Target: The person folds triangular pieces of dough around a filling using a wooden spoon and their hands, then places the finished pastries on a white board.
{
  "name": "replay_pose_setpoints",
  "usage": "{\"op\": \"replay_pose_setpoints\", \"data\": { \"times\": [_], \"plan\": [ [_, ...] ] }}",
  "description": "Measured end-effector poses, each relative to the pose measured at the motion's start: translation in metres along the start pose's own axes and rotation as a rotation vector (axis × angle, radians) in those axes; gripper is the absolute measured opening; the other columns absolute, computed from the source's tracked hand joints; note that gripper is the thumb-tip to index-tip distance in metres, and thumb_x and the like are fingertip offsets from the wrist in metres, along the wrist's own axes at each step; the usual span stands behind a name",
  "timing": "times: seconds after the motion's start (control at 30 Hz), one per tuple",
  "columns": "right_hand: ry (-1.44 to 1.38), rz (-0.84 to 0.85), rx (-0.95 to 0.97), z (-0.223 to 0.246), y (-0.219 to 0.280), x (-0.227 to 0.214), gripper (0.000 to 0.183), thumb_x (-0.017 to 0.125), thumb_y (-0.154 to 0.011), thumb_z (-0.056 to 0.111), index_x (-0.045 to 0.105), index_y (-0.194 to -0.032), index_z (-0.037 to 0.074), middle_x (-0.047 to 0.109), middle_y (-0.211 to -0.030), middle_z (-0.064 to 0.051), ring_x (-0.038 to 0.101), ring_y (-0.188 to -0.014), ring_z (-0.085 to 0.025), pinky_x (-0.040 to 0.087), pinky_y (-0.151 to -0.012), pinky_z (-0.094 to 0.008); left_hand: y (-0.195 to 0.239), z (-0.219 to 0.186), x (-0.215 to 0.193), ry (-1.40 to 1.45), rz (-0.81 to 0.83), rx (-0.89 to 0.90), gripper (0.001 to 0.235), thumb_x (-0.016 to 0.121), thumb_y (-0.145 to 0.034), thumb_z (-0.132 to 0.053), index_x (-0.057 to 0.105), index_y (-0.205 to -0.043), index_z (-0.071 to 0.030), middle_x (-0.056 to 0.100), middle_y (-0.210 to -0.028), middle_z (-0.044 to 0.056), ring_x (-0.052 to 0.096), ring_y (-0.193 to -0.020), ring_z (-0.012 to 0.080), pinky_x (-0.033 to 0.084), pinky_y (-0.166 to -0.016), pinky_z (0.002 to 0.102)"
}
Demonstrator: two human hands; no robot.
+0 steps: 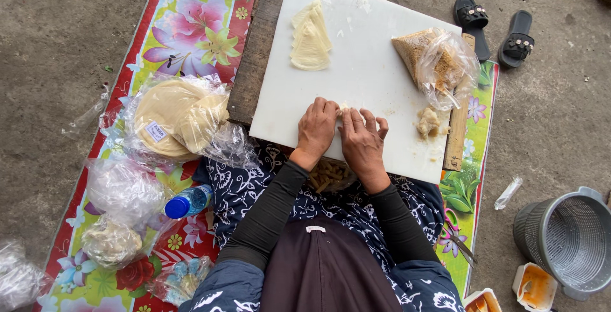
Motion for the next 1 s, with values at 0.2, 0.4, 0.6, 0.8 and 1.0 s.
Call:
{"op": "replay_pose_setpoints", "data": {
  "times": [0.2,0.4,0.6,0.8,1.0],
  "plan": [
    [-0.016,0.137,0.076,-0.018,-0.017,0.035,0.059,0.049,-0.106,0.045,0.050,-0.155,0.013,0.045,-0.162,-0.009,0.018,-0.156,-0.034,-0.005,-0.122,-0.059,-0.026,0.000,0.006,-0.065,-0.048,-0.015,0.024,0.063,-0.101,-0.024,0.058,-0.119,-0.009,0.053,-0.105,0.008,0.066,-0.086,0.0189,0.062,-0.065,0.031],
    [-0.067,0.151,0.060,-0.035,-0.042,0.059,0.061,0.042,-0.108,0.051,0.043,-0.158,0.016,0.035,-0.167,-0.011,0.012,-0.158,-0.036,-0.011,-0.119,-0.062,-0.053,0.007,0.014,-0.142,-0.076,-0.036,0.024,0.061,-0.103,-0.024,0.057,-0.121,-0.010,0.053,-0.106,0.007,0.067,-0.083,0.0174,0.063,-0.066,0.029],
    [-0.220,0.139,0.112,-0.034,-0.042,0.057,0.062,0.044,-0.107,0.051,0.038,-0.161,0.021,0.036,-0.164,-0.015,0.015,-0.156,-0.036,-0.007,-0.120,-0.061,-0.053,0.007,0.009,-0.108,-0.110,-0.043,0.022,0.061,-0.101,-0.024,0.059,-0.120,-0.011,0.056,-0.107,0.007,0.069,-0.089,0.0213,0.062,-0.069,0.033],
    [-0.509,-0.021,0.197,-0.042,-0.044,0.042,0.071,0.074,-0.086,0.032,0.047,-0.149,0.016,0.052,-0.145,-0.013,0.038,-0.142,-0.035,0.017,-0.118,-0.056,-0.053,0.006,0.004,-0.027,-0.114,-0.063,0.017,0.060,-0.102,-0.023,0.062,-0.115,-0.012,0.060,-0.105,0.007,0.070,-0.091,0.0235,0.061,-0.073,0.037],
    [-0.557,-0.073,0.184,-0.044,-0.042,0.032,0.028,0.074,-0.091,0.021,0.071,-0.119,0.019,0.063,-0.132,-0.007,0.049,-0.133,-0.029,0.029,-0.112,-0.047,-0.051,0.015,0.002,0.151,-0.152,-0.126,0.017,0.053,-0.107,-0.019,0.062,-0.120,-0.010,0.066,-0.108,0.011,0.070,-0.092,0.0283,0.060,-0.078,0.040]
  ]
}}
Point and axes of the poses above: each hand's wrist, its own y-axis away from the middle knuckle, its own x-axis out of the palm, z = x × y, the point moved 3 cm from there along -y, towards the middle knuckle
